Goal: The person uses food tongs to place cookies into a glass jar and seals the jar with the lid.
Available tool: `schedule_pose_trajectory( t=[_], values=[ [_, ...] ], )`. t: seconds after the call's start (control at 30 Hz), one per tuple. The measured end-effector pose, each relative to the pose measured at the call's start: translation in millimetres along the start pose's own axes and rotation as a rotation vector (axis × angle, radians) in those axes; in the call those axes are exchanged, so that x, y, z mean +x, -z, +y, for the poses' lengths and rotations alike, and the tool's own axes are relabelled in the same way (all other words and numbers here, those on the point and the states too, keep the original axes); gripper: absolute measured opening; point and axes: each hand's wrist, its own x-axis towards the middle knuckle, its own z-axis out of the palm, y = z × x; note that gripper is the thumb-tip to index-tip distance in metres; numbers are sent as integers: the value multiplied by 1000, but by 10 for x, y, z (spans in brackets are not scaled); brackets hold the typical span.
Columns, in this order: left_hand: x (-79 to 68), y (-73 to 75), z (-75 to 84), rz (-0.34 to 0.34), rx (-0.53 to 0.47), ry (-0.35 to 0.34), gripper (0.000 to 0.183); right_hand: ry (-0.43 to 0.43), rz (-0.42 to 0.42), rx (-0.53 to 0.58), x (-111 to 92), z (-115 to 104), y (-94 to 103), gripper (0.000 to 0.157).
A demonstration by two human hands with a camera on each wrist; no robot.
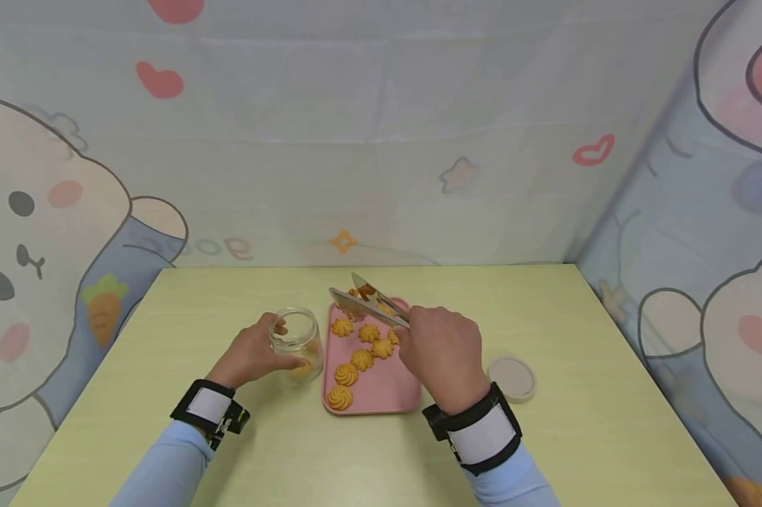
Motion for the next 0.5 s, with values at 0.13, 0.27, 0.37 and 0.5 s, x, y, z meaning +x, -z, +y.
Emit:
schedule_pose_trajectory(
  t=[0.13, 0.27, 0.37, 0.5],
  values=[
    [-4, 0, 3, -3, 0, 2, 79, 6, 6, 8, 15, -60, 79, 27],
    [-3, -3, 2, -5, -4, 3, 79, 22, 12, 13, 26, -137, 153, 27],
    [0, -4, 0, -3, -9, 0, 79, 28, 10, 15, 32, -200, 191, 30],
    [4, -5, -2, -3, -8, -7, 80, 14, -37, 18, 47, -297, 215, 21]
  ],
)
